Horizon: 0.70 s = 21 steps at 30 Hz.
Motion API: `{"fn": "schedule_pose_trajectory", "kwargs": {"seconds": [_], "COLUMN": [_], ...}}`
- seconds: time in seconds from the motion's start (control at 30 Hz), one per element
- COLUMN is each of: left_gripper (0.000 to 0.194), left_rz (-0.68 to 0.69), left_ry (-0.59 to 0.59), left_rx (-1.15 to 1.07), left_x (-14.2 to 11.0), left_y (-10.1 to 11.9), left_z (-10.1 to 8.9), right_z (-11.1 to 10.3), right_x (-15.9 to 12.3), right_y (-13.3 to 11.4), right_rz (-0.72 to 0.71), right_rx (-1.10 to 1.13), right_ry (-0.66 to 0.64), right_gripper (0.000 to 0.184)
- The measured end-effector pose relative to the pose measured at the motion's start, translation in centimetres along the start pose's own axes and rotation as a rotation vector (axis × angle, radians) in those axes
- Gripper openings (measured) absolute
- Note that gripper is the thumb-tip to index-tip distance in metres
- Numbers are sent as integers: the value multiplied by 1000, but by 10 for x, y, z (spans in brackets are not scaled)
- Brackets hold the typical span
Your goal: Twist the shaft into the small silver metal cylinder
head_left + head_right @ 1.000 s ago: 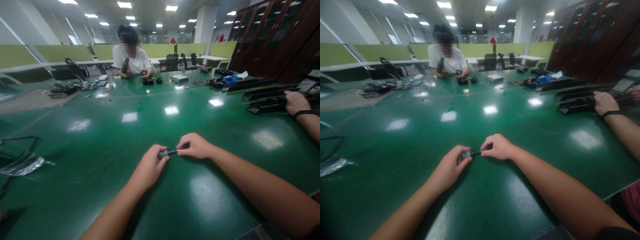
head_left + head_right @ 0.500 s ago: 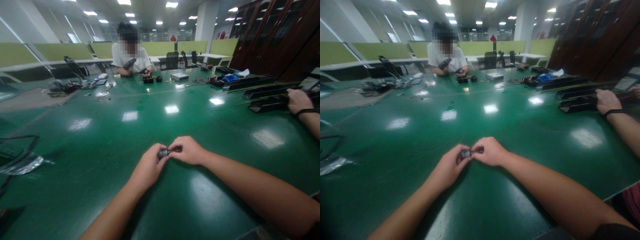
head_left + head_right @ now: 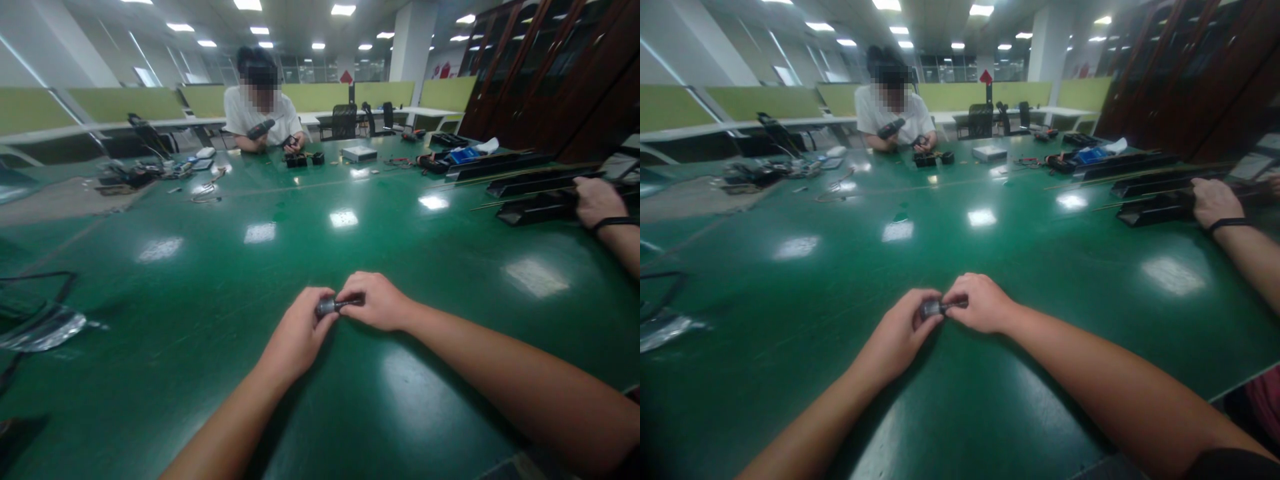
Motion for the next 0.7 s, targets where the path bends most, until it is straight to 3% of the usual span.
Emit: {"fn": "schedule_pose_trajectory", "kwargs": {"seconds": [0.7], "left_gripper": [17], "left_rz": [-23], "left_ry": [-25], "left_rx": [-14], "left_x": [0], "left_y": [-3], "left_z": [1], "right_z": [0], "right_x": [-1], "right_y": [2], "right_rz": [22], "right_rx": [16], "right_ry": [-32], "right_gripper": [13]}}
Point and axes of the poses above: each hand's wrist, its own x-axis towards the middle knuckle, its own z-axis out of the palm, y = z × x, the point moved 5 cm from there along x, towards the middle knuckle, and after that the axes turned 8 degrees about -z, right-handed, at the moved point
